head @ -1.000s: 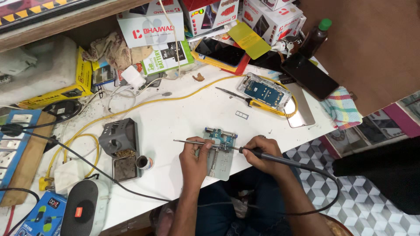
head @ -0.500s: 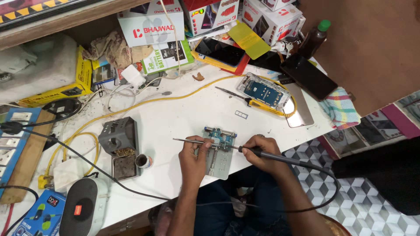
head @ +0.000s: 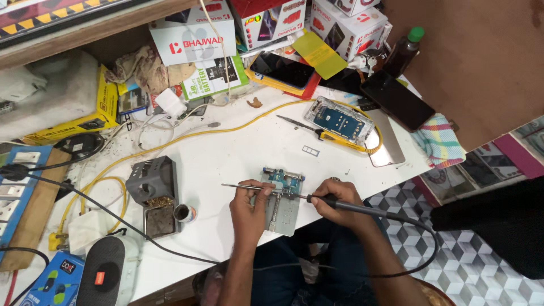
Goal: The person solders a small electronic component onto a circuit board using a soldering iron and tweezers. They repeatedly apply heat and solder to the component while holding it in place.
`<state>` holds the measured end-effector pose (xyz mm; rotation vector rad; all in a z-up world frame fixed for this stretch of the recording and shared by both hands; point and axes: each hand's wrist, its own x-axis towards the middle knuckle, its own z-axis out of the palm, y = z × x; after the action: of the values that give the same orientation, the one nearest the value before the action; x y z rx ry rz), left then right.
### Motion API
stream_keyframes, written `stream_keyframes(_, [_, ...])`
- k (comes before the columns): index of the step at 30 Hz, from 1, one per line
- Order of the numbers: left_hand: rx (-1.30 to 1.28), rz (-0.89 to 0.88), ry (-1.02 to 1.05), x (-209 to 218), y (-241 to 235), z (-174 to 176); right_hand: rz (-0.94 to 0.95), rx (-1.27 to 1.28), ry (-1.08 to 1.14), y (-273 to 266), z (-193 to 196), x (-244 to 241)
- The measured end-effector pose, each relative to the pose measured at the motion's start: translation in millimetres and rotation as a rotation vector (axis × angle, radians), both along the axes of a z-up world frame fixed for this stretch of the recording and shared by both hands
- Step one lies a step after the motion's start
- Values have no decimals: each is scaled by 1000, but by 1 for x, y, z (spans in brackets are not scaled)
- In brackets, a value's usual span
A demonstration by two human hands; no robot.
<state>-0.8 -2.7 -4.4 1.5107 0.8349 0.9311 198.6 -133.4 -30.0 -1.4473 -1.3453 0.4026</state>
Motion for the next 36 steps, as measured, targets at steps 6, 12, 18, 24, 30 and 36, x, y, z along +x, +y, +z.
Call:
stream_keyframes(6, [0, -3, -31, 0, 0, -2, -13, -10, 5, 1, -2, 1])
stream_keyframes(12, [17, -3, -40, 0, -1, -1, -35, -39, 33, 0, -1, 1])
stream_keyframes(18, [12, 4, -8, 0, -1, 1, -19, -12, 47, 1, 0, 0])
stream_keyframes(24, [5, -11, -4, 0, 0, 0, -26, -70, 33, 0, -10, 5])
stream_keyframes(30, [-10, -23, -170, -1, 5, -11, -50, 39, 289, 2, -32, 15])
stream_keyframes(36, [49, 37, -203, -4, 6, -18, -52, -8, 395, -2, -31, 17])
